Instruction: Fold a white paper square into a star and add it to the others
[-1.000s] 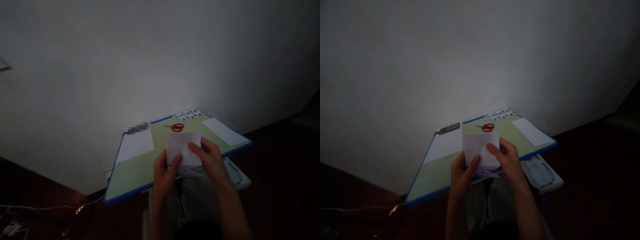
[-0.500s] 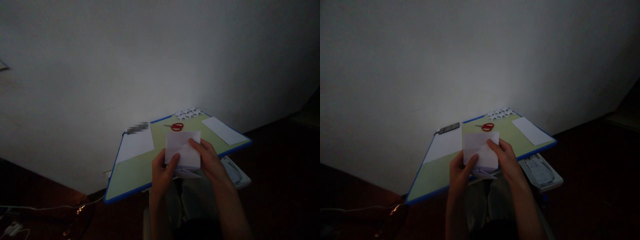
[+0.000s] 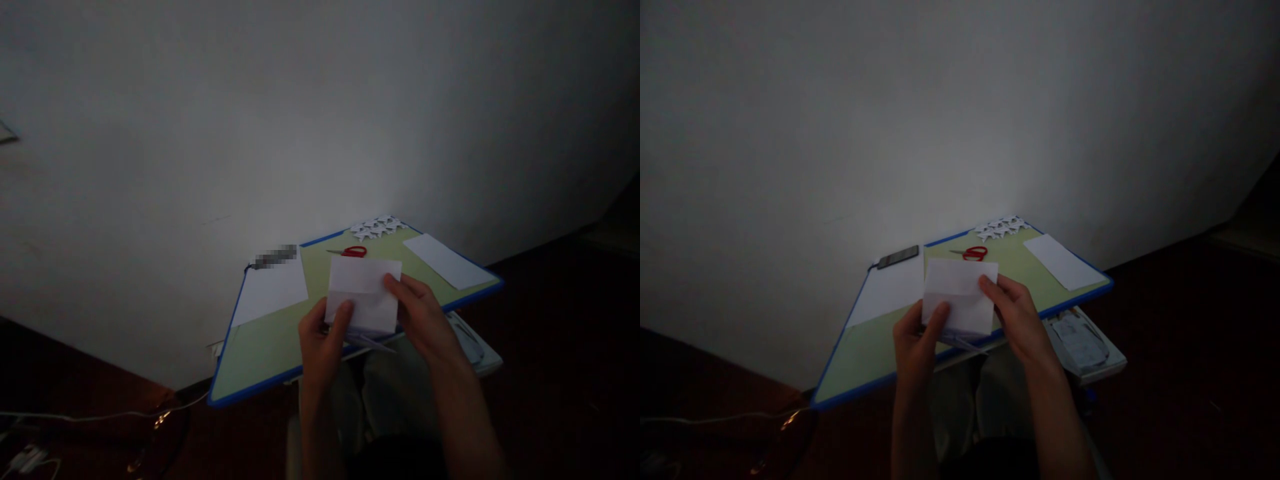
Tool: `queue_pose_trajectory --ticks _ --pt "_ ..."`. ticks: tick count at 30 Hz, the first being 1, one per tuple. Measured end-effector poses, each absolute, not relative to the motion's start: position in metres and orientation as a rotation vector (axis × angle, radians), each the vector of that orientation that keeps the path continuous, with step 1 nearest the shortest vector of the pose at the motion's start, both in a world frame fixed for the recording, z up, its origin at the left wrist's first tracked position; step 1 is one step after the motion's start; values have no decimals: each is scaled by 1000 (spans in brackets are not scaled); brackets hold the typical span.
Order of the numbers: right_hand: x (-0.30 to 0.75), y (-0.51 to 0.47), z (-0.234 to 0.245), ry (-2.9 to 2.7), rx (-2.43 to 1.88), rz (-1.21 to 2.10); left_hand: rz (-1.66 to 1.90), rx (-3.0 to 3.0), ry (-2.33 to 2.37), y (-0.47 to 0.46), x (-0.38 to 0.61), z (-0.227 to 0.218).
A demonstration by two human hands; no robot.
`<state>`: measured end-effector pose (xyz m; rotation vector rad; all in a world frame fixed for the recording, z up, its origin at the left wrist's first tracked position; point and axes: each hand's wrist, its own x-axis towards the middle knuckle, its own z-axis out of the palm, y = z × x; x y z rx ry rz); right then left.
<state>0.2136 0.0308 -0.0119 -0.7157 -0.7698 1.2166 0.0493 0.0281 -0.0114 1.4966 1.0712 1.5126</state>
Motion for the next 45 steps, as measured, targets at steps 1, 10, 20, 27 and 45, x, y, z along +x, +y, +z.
queue_pose_trajectory --ticks 1,10,20,27,45 --pt "216 30 -14 -796 -712 1201 1538 1477 1084 28 49 -12" --pt "214 28 -13 -775 -628 1204 1597 1450 1086 28 50 -15" --pt "212 26 -20 -1167 -805 578 1759 1505 1317 29 60 -17" --pt "213 30 -27 -1205 -865 401 1629 1578 1170 25 52 -17" --pt "201 23 -15 -1310 -865 313 1840 1269 1222 20 69 -7"
